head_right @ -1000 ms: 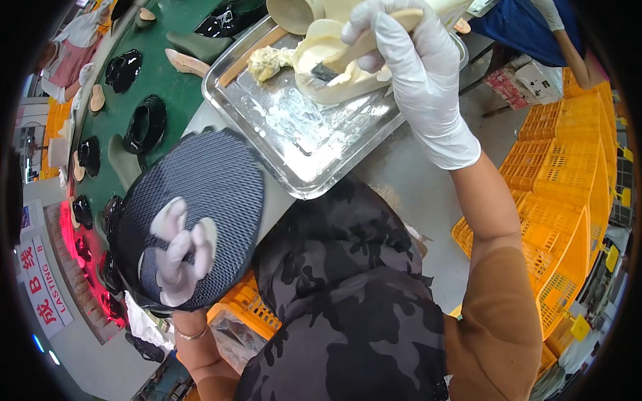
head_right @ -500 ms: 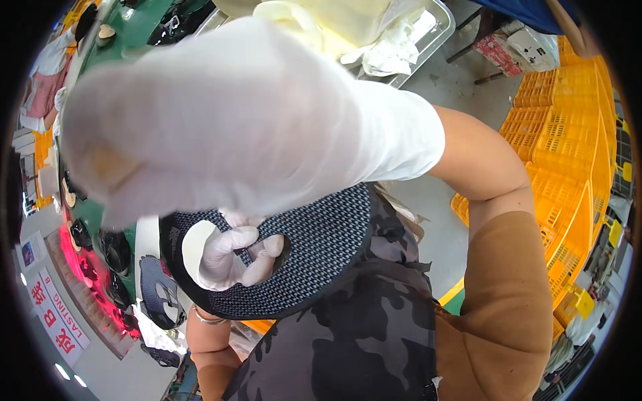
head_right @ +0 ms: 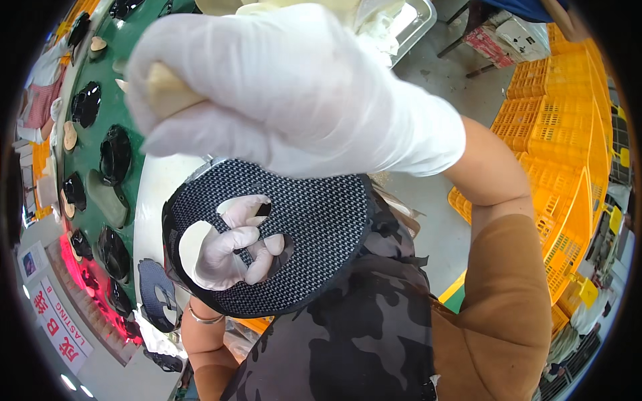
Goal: The person applies a white adhesive substance to the soles of black shoes using a brush. They repeatedly dip the brush into a container of glue and spread it evenly across the textured bottom of each shoe. After coating a shoe, the person places it into a yellow plastic basket lined with a clear plastic bag.
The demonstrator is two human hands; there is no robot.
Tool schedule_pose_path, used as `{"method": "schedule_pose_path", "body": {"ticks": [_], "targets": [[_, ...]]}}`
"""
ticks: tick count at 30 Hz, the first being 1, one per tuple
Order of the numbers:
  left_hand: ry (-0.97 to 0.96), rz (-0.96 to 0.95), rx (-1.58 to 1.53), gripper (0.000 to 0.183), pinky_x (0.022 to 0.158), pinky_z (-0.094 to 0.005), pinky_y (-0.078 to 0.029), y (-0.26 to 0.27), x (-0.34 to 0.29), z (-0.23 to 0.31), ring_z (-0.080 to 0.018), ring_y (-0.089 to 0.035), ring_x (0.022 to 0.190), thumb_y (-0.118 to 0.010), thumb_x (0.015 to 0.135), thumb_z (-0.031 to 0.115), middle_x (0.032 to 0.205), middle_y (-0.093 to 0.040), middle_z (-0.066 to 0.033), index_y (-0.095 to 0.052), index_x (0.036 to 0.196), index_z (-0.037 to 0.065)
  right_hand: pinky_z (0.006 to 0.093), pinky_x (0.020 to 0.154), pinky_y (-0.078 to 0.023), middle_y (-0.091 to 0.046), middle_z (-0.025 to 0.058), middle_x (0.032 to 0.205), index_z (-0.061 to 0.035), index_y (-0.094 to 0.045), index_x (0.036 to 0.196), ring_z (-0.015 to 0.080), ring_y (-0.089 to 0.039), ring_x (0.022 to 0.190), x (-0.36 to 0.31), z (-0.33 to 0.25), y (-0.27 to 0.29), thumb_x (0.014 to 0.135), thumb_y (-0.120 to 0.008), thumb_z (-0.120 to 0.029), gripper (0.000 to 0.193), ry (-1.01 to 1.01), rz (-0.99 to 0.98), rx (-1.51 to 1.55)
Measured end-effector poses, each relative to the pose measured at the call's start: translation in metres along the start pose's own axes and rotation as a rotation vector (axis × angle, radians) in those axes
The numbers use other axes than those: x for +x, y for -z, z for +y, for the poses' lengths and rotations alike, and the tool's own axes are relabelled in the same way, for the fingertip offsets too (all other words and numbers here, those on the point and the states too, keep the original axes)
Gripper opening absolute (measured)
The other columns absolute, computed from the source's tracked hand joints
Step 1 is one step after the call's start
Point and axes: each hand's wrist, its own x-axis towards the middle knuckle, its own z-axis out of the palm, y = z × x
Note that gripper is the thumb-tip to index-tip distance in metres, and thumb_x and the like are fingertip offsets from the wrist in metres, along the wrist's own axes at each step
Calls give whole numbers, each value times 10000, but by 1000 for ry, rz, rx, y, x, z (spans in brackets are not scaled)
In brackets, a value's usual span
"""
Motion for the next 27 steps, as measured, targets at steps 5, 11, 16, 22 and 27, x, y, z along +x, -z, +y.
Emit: {"method": "schedule_pose_path", "body": {"ticks": [5, 11, 16, 22, 27], "targets": [[-78, 52, 84, 508, 577, -224, -424, -13, -6, 1, -177, -541, 497, -446, 790, 116, 805, -576, -200, -352, 1225, -129, 259, 678, -479, -610, 48, 832, -43, -532, 946, 157, -600, 732, -4, 4, 3, 851, -616, -125, 151, 108, -15, -148], [-150, 65, 60, 534, 551, -243, -436, -9, -13, -4, -186, -540, 493, -444, 781, 120, 815, -566, -191, -330, 1212, -173, 243, 650, -475, -605, 46, 796, -36, -536, 929, 140, -596, 694, -13, -5, 7, 878, -581, -134, 120, -36, 41, -106], [-159, 56, 89, 506, 551, -253, -453, -10, -12, -6, -193, -550, 494, -440, 795, 114, 830, -575, -191, -343, 1219, -145, 239, 639, -467, -593, 40, 772, -41, -533, 922, 130, -590, 682, -9, 1, -4, 884, -575, -135, 110, -17, 61, 15], [-224, 117, 87, 537, 519, -259, -467, -2, -18, -14, -215, -557, 498, -453, 796, 111, 837, -583, -194, -310, 1259, -122, 233, 717, -482, -604, 47, 846, -29, -483, 1028, 109, -596, 765, -30, 1, 12, 920, -522, -135, 156, -108, -26, -256], [-360, 172, 6, 551, 489, -257, -473, -6, -20, -19, -233, -569, 505, -471, 805, 115, 854, -579, -199, -293, 1280, -99, 248, 697, -486, -611, 82, 892, 3, -463, 1053, 119, -587, 745, -37, -7, 12, 927, -504, -143, 197, -99, 46, -194]]}}
